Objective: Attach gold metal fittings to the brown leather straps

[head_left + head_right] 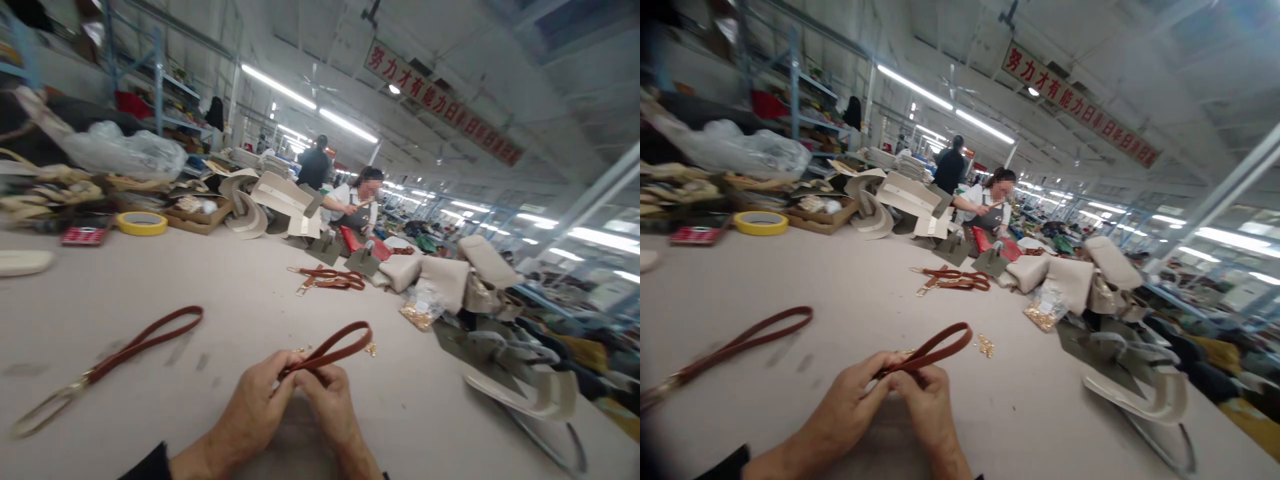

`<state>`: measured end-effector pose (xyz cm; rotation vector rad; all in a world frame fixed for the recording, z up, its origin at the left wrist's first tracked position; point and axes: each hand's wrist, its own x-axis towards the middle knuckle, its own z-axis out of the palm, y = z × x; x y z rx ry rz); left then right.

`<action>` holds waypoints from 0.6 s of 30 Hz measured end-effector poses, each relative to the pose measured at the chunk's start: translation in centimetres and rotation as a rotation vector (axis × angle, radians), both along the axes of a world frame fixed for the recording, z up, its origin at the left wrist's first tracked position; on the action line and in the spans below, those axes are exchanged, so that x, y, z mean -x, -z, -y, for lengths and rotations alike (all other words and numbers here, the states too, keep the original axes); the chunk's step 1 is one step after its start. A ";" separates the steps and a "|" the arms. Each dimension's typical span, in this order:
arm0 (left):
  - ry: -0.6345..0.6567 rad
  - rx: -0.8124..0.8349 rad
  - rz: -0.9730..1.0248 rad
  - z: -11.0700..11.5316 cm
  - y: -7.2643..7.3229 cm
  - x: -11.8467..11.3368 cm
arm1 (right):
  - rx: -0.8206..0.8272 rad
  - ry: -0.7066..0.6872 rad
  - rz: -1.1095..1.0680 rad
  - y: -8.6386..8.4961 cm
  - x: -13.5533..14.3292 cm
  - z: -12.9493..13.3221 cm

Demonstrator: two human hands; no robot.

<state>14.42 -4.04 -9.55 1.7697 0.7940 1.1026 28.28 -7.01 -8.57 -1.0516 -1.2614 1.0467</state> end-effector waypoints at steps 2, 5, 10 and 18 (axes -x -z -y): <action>0.044 -0.013 0.057 0.5 -0.8 0.0 | 0.031 0.043 -0.005 1.2 -1.0 0.0; 0.140 0.002 0.072 0.7 -1.5 0.2 | 0.079 0.110 -0.037 2.7 -2.4 -0.5; -0.048 -0.067 -0.122 -0.6 -1.3 2.0 | 0.028 0.290 -0.142 1.9 -4.0 0.7; -0.458 -0.203 -0.387 -3.1 -1.7 3.1 | -0.025 0.453 -0.222 0.5 -8.4 12.5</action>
